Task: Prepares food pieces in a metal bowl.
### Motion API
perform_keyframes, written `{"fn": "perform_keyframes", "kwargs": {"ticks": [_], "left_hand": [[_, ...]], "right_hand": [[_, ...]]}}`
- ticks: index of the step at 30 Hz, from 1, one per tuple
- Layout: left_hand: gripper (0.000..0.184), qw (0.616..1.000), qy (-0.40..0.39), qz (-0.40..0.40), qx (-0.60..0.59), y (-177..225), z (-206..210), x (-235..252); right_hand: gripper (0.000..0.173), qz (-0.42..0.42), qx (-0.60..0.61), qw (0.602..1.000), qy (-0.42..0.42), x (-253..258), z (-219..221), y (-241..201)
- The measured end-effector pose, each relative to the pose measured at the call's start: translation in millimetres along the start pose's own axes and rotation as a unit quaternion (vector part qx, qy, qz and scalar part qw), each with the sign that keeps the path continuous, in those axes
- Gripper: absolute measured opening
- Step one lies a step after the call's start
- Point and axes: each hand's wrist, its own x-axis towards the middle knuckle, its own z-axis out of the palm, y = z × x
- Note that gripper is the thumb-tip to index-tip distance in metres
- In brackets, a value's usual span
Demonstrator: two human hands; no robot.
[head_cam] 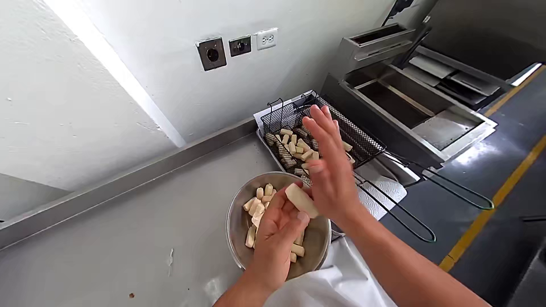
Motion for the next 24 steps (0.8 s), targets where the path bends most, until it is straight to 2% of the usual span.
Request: {"fn": "perform_keyframes", "kwargs": {"ticks": [3, 5, 6, 8, 11, 13, 15, 16, 18, 19, 20, 22, 24], "left_hand": [[0.033, 0.992, 0.075, -0.078, -0.066, 33, 20, 9], [0.031, 0.988, 0.079, -0.093, -0.093, 34, 17, 7], [0.028, 0.988, 0.079, -0.098, -0.093, 32, 17, 4], [0.021, 0.989, 0.064, -0.099, -0.086, 21, 16, -5], [0.024, 0.989, 0.023, -0.088, -0.119, 4, 13, -18], [0.033, 0.989, 0.010, -0.083, -0.121, 3, 11, -23], [0.048, 0.997, 0.016, -0.068, -0.028, 6, -2, -23], [0.053, 0.996, 0.042, -0.067, 0.047, 8, -12, -21], [0.052, 0.977, 0.106, -0.077, 0.171, 13, -40, -18], [0.049, 0.963, 0.132, -0.081, 0.220, 15, -54, -16], [0.048, 0.949, 0.152, -0.085, 0.262, 17, -66, -13], [0.048, 0.920, 0.169, -0.101, 0.338, 17, -85, -6], [0.050, 0.880, 0.146, -0.148, 0.427, 10, -100, -2]], "right_hand": [[0.088, -0.006, 0.130, 0.991, -0.031, -8, -17, 1], [0.089, -0.060, 0.104, 0.989, -0.082, -27, -9, -2], [0.085, -0.098, 0.069, 0.990, -0.080, -39, 0, -2], [0.069, -0.156, 0.028, 0.987, -0.026, -59, 18, 2], [0.061, -0.153, 0.051, 0.987, 0.000, -78, 25, 7], [0.060, -0.128, 0.086, 0.988, 0.004, -80, 14, 5], [0.056, -0.107, 0.067, 0.991, 0.045, -66, -23, 12], [0.053, -0.100, 0.008, 0.991, 0.088, -50, -49, 22], [0.055, -0.079, -0.156, 0.969, 0.176, -6, -97, 58], [0.057, -0.034, -0.225, 0.957, 0.181, 13, -113, 81], [0.060, 0.051, -0.276, 0.948, 0.149, 26, -121, 102], [0.072, 0.243, -0.290, 0.926, -0.008, 35, -117, 137], [0.079, 0.354, -0.260, 0.882, -0.173, 19, -104, 157]]}}
